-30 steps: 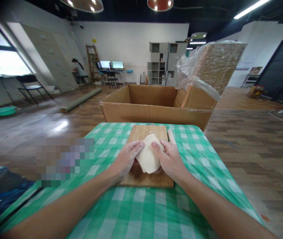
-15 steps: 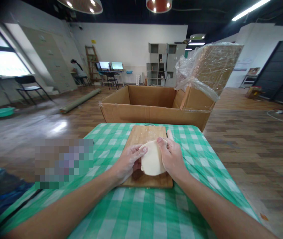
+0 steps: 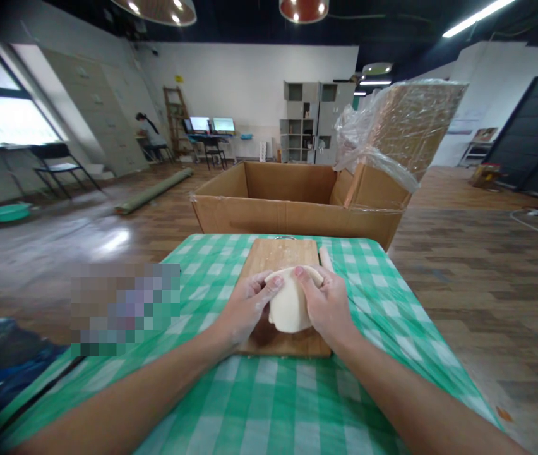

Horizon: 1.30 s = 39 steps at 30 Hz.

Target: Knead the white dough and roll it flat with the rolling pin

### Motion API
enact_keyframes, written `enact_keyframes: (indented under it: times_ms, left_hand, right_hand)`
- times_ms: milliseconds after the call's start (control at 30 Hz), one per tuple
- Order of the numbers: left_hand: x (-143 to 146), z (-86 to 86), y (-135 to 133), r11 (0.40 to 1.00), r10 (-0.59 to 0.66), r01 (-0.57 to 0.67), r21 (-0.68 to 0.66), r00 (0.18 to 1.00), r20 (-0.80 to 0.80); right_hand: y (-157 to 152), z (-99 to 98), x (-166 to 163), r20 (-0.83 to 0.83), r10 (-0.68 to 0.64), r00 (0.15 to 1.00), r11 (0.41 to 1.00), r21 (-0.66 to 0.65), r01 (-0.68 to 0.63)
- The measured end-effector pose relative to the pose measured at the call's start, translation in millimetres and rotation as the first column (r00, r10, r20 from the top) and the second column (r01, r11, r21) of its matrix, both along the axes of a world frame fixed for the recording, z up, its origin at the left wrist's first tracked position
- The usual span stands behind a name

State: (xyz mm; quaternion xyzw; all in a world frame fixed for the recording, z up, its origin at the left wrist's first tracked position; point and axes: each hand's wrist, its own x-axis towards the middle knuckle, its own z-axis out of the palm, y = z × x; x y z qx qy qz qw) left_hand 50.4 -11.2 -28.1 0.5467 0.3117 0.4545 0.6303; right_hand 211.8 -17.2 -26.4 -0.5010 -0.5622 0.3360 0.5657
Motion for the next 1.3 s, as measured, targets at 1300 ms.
enact_keyframes:
  times_ms: [1300]
  left_hand:
    - [-19.7, 8.9, 7.9, 0.979, 0.101, -0.048, 0.198, 0.958, -0.267]
  right_hand:
    - [-8.2, 19.4, 3.9, -0.231, 0.419, 0.878, 0.811, -0.339, -0.476]
